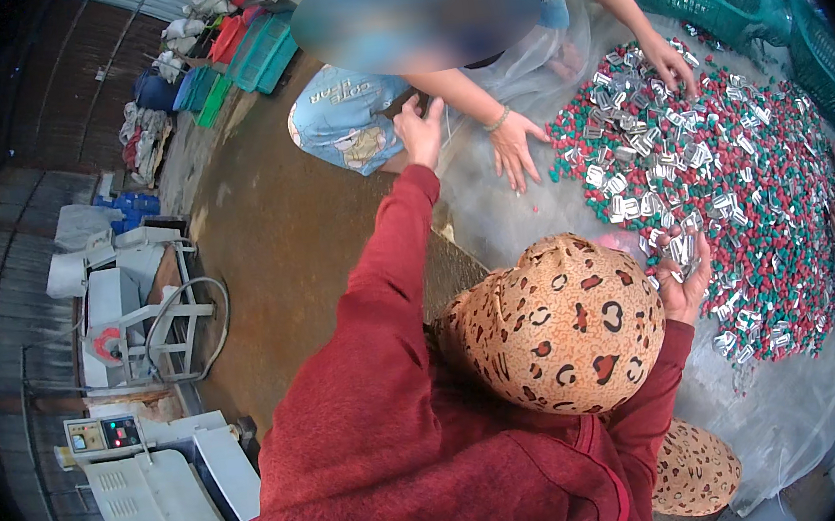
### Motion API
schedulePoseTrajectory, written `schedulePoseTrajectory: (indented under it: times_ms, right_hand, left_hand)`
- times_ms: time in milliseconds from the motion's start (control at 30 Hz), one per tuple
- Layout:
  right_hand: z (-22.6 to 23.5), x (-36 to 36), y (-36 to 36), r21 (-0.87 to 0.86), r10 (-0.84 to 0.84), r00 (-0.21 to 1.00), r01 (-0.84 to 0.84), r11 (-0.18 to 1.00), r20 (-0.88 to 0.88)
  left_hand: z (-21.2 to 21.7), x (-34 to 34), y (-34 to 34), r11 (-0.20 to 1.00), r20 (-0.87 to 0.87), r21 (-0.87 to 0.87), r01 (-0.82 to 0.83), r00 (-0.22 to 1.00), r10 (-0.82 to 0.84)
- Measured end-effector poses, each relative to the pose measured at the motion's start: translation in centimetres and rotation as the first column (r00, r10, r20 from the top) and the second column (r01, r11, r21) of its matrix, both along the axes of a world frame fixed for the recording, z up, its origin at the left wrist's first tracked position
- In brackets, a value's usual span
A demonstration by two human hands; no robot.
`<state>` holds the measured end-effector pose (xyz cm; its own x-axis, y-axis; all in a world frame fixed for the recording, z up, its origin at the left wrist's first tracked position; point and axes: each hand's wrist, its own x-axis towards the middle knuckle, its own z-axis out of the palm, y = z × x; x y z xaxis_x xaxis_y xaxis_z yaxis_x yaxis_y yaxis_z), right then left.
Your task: The person sits on a low stool and sorts a large pile of red and green bottle caps from a plastic sheet into a green basket. They pick up caps by hand and place them into the basket, working alongside other people who are also sorting caps.
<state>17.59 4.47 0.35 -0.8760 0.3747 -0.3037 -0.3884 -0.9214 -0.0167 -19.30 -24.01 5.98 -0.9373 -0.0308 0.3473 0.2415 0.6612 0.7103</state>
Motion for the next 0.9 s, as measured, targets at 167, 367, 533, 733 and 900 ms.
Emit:
schedulePoseTrajectory:
  times_ms: [167,367,533,733,900]
  right_hand:
    - [-0.3,-0.7,-0.4,-0.007,0.005,1.0,-0.005,1.0,-0.013]
    - [-0.3,-1.3,-1.1,-0.006,0.024,0.999,-0.025,1.0,-0.029]
    - [-0.3,-0.9,-1.2,-0.021,0.044,0.995,-0.046,0.999,-0.092]
    - [0.1,-1.0,-1.1,-0.023,0.006,1.0,-0.006,1.0,-0.017]
    - [0.5,-0.7,-1.1,-0.041,-0.006,1.0,0.006,0.999,0.001]
  left_hand:
    - [2.3,7.7,1.9,0.701,-0.021,-0.675,0.229,0.944,-0.328]
    - [2.6,7.3,2.2,0.555,0.084,-0.812,0.177,0.978,-0.189]
    - [4.6,7.3,4.0,0.689,-0.081,-0.695,0.204,0.93,-0.358]
    - [4.9,7.0,7.0,0.619,-0.003,-0.761,0.196,0.952,-0.306]
    - [4.5,8.3,7.6,0.628,0.066,-0.704,0.331,0.911,-0.407]
